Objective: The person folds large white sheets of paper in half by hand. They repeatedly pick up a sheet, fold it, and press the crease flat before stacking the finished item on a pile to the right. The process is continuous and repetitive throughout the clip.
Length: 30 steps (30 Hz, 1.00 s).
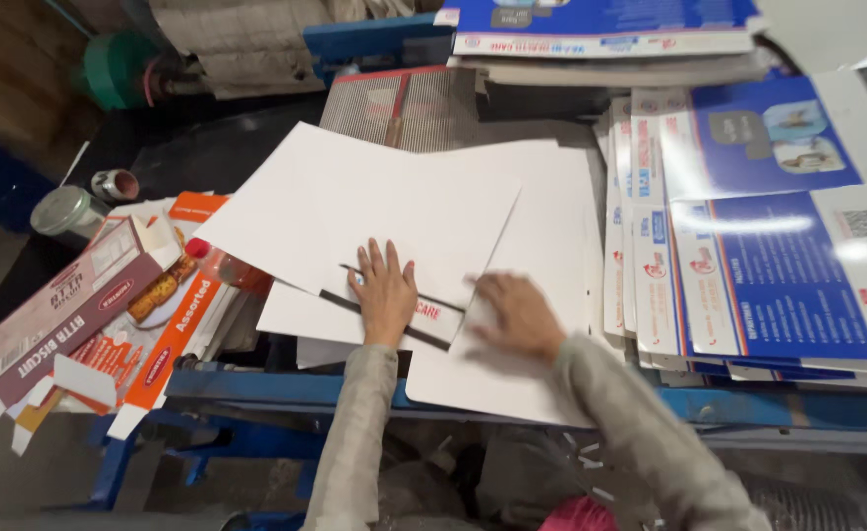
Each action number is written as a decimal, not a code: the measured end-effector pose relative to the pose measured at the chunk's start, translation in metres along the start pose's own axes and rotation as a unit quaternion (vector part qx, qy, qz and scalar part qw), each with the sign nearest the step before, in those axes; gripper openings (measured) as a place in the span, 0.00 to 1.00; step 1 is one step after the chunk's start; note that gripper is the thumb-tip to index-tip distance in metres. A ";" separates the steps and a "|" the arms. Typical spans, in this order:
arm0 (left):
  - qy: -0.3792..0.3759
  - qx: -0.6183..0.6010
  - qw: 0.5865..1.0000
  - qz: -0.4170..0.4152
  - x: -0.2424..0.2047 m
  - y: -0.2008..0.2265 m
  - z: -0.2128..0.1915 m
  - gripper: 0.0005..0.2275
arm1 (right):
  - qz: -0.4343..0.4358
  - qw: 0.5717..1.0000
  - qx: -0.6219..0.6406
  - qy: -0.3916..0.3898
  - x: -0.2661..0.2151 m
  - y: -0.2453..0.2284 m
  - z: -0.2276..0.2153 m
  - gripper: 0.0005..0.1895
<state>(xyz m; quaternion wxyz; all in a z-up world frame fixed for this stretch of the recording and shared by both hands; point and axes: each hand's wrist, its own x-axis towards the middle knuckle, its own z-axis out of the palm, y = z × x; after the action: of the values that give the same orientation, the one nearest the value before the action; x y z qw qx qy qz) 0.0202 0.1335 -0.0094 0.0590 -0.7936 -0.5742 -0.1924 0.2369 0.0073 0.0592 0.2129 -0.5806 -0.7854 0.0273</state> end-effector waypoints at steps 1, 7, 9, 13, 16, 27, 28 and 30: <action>-0.017 -0.004 1.000 0.000 0.002 0.005 -0.003 0.26 | -0.056 0.996 -0.019 0.063 -0.015 -0.019 0.002 0.40; -0.099 -0.019 0.993 0.056 -0.021 0.040 -0.014 0.27 | 0.011 0.998 -0.055 -0.011 -0.055 -0.067 0.008 0.36; -0.118 -0.014 0.990 0.078 -0.032 0.052 -0.013 0.28 | -0.009 0.997 -0.060 -0.037 -0.058 -0.072 0.003 0.41; -0.147 -0.253 0.951 0.098 -0.039 0.055 -0.010 0.28 | -0.087 0.992 -0.093 0.009 -0.050 -0.086 -0.002 0.47; -0.039 -0.433 0.901 -0.016 -0.064 0.032 -0.021 0.23 | -0.069 0.993 -0.072 -0.060 -0.057 -0.097 0.001 0.41; 0.089 -0.713 0.665 -0.204 -0.106 0.006 -0.108 0.28 | -0.034 0.983 -0.001 0.179 -0.079 -0.054 0.030 0.04; 0.126 -0.733 0.645 -0.174 -0.107 0.014 -0.122 0.30 | -0.046 0.958 0.005 0.284 -0.077 -0.025 0.015 0.09; 0.120 -0.678 0.721 -0.078 -0.111 0.031 -0.146 0.33 | 0.106 0.915 -0.176 0.348 -0.071 0.043 -0.035 0.08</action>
<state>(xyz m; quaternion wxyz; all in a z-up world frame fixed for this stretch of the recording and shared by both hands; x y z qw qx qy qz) -0.0154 -0.0210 0.0869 -0.4413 -0.5447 -0.3387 -0.6276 0.3052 -0.0514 0.0568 0.3629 -0.6614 -0.5878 -0.2923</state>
